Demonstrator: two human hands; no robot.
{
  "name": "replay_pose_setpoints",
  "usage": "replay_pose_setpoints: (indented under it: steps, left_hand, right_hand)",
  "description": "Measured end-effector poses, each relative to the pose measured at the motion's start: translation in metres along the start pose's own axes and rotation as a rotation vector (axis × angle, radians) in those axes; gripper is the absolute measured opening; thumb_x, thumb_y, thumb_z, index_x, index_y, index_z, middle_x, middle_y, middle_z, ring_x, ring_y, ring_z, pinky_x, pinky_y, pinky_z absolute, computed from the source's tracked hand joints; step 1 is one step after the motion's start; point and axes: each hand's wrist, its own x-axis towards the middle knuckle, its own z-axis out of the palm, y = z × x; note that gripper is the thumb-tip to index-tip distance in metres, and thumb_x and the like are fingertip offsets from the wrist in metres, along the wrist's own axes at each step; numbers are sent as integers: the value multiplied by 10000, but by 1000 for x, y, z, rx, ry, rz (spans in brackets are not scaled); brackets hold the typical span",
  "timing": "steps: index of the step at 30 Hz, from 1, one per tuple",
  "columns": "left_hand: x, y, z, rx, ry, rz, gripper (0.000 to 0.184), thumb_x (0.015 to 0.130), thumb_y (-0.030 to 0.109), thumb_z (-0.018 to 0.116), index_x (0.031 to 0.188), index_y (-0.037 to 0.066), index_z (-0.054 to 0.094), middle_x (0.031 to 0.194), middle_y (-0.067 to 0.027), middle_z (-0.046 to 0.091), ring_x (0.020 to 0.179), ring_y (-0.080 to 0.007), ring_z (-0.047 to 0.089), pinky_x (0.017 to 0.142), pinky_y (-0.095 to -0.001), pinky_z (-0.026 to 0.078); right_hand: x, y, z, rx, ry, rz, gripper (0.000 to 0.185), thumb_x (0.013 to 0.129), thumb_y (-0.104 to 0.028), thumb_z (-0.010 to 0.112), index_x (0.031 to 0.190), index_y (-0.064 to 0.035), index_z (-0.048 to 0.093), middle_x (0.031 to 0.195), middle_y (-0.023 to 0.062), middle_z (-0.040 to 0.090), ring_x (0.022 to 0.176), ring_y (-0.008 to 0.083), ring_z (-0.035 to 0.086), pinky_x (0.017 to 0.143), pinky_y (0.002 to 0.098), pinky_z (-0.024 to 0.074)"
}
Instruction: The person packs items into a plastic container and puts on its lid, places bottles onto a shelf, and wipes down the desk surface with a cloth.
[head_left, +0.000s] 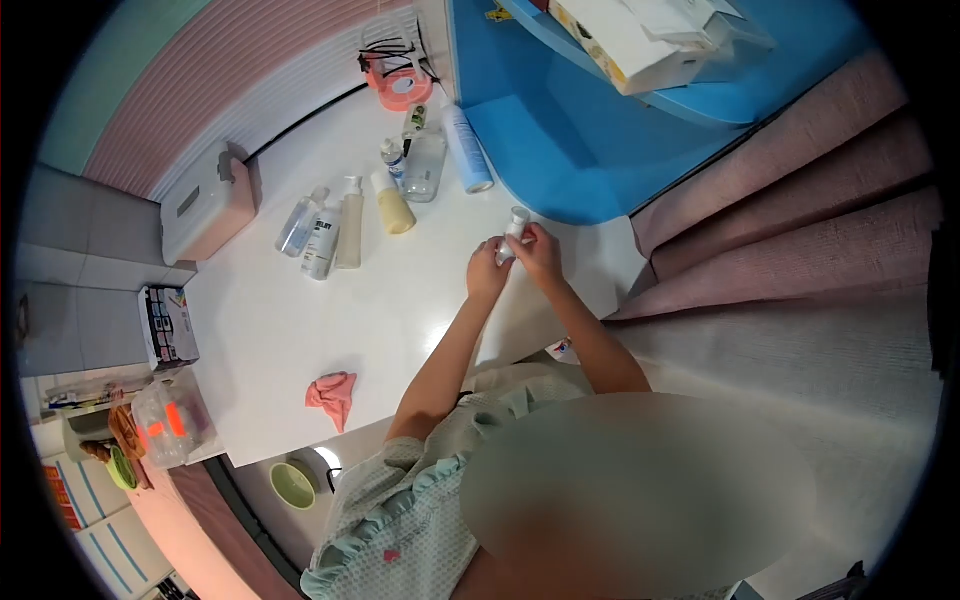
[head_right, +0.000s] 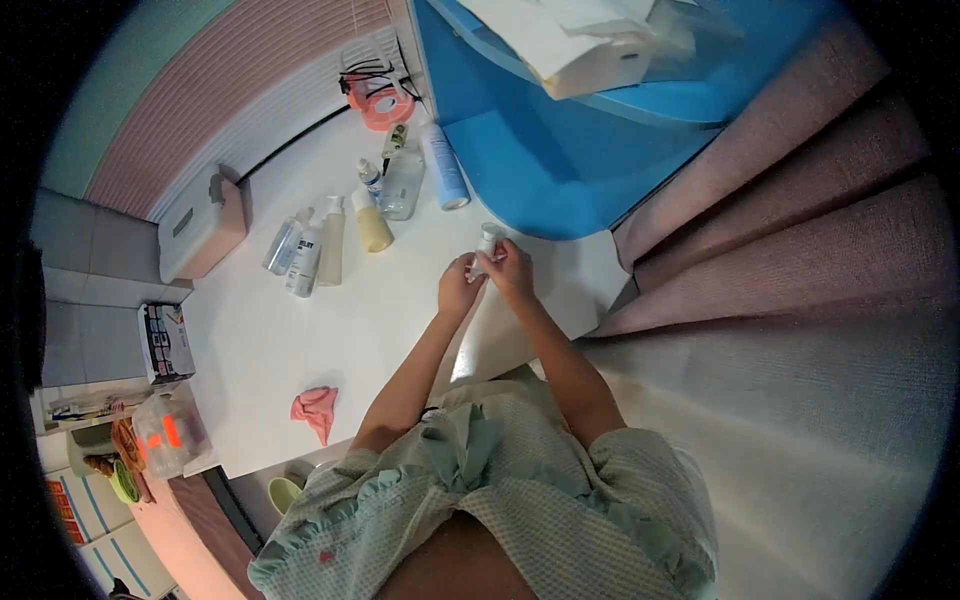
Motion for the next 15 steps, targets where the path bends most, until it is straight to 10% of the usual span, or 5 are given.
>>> replay_pose_setpoints:
  steps: [15]
  left_hand:
    - [25, 63, 34, -194, -156, 182, 365, 857, 136, 589, 1187, 32, 471, 1037, -183, 586, 928, -342, 596, 723, -377, 505]
  right_hand:
    - [13, -27, -102, 2, 38, -216, 648, 724, -225, 747, 1299, -144, 460, 931, 84, 656, 734, 203, 639, 631, 309, 507]
